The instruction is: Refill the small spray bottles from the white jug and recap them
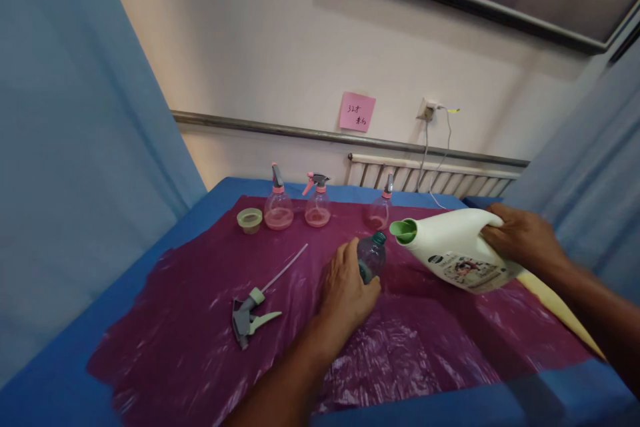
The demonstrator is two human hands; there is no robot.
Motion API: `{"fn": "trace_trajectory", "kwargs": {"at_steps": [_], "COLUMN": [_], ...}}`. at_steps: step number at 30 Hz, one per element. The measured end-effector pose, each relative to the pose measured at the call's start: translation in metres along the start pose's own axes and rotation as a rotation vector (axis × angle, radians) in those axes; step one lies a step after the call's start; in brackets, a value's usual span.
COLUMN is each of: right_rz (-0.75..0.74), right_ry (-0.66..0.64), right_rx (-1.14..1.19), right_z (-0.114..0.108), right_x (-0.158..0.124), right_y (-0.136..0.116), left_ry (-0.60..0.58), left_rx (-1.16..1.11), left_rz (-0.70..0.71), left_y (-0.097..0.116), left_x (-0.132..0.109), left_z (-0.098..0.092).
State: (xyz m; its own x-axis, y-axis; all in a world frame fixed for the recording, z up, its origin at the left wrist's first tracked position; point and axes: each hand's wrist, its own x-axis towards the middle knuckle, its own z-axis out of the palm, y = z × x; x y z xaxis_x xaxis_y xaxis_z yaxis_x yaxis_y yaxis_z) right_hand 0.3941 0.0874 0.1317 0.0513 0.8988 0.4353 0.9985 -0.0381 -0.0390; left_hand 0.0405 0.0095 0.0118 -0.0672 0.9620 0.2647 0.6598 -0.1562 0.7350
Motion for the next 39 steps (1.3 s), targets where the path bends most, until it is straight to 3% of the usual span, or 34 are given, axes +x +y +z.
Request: {"fn": "trace_trajectory", "kwargs": {"at_steps": [9, 39], "right_rz": [-0.077, -0.114], "right_ry": [0.002, -0.044], "right_rx": [-0.201, -0.381], "right_z": [-0.009, -0.048], "right_x": [0.001, 0.022], "right_y": [0.003, -0.020], "left_ry": [0.015, -0.016], "left_rx": [-0.030, -0.003], "left_rz": [0.015, 0.024], "left_y": [0.001, 0.005], "left_x": [-0.001, -0.004], "left_z": [0.001, 0.000]}}
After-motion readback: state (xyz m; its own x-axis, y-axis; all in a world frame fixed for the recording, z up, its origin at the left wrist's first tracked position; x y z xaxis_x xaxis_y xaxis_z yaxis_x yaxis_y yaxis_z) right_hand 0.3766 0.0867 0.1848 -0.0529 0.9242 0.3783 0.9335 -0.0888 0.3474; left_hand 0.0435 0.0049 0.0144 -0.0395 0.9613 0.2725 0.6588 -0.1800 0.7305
